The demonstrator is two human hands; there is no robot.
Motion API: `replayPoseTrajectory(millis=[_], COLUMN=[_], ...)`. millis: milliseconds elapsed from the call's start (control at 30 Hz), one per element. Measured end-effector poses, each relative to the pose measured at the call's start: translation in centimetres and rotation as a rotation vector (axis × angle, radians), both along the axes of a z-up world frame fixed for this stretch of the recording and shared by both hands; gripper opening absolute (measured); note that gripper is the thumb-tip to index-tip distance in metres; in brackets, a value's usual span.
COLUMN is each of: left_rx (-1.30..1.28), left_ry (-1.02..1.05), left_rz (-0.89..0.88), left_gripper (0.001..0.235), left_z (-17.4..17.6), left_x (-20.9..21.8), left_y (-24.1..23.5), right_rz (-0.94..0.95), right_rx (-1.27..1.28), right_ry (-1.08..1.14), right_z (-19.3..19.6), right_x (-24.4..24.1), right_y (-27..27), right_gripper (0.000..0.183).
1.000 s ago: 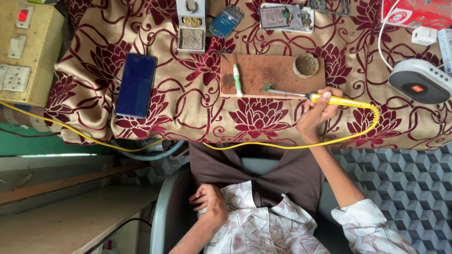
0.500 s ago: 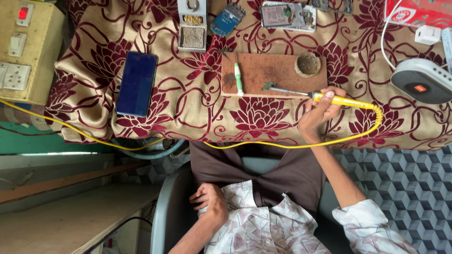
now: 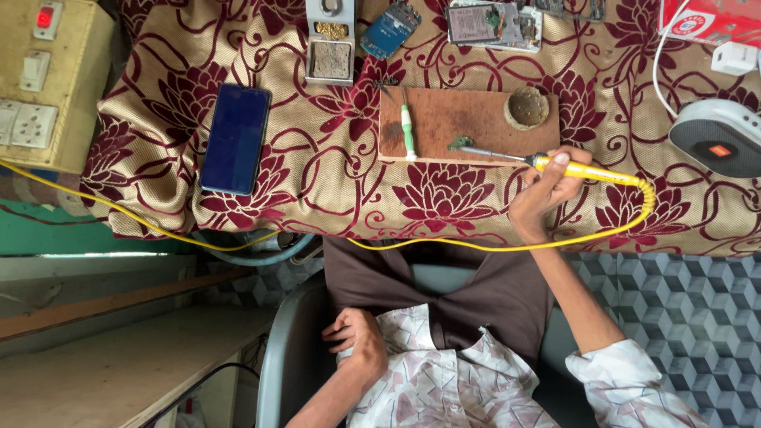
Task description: The person uses a soldering iron and a small green-handled tool to work on a small electronic component on a wooden board. They repeatedly apply heat and adjust the component while handling soldering materials on the table.
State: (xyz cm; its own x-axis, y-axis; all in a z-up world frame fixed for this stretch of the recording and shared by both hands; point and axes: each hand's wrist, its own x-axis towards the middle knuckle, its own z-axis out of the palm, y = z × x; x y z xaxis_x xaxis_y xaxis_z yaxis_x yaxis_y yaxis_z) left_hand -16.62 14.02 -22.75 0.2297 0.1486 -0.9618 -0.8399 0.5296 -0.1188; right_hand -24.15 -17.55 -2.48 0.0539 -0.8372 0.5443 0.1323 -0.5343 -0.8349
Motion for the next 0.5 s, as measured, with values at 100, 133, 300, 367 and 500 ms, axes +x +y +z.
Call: replayPoseTrajectory(millis=[100, 133, 300, 367, 500], left_rx=[0.015, 0.021, 0.044, 0.071, 0.179], left_ry=[-0.013, -0.026, -0.11, -0.25, -0.227], left_rz=[0.032, 0.043, 0.079, 0.136, 0.068], left_gripper=[0.024, 0.025, 0.031, 0.033, 0.037], left_z=[-1.8, -2.7, -7.5, -9.0, -10.4], left_x=[-0.5, -0.6, -1.2, -0.9, -0.8], left_y=[0.9, 1.2, 1.2, 0.7, 0.7], right_rz=[0.002, 0.008, -0.076, -0.062, 0.119], right_rx=[-0.051, -0.079, -0.361, -0.395, -0.331], right_ry=[0.087, 0.116, 0.405, 0.514, 0.622], right_z=[0.5, 0.9, 4.4, 6.0, 8.4], right_x=[-0.4, -0.3, 0.7, 1.2, 1.8], right_y=[0.5, 0.5, -0.8, -1.3, -1.3], right_gripper=[0.022, 0.022, 0.022, 0.023, 0.018])
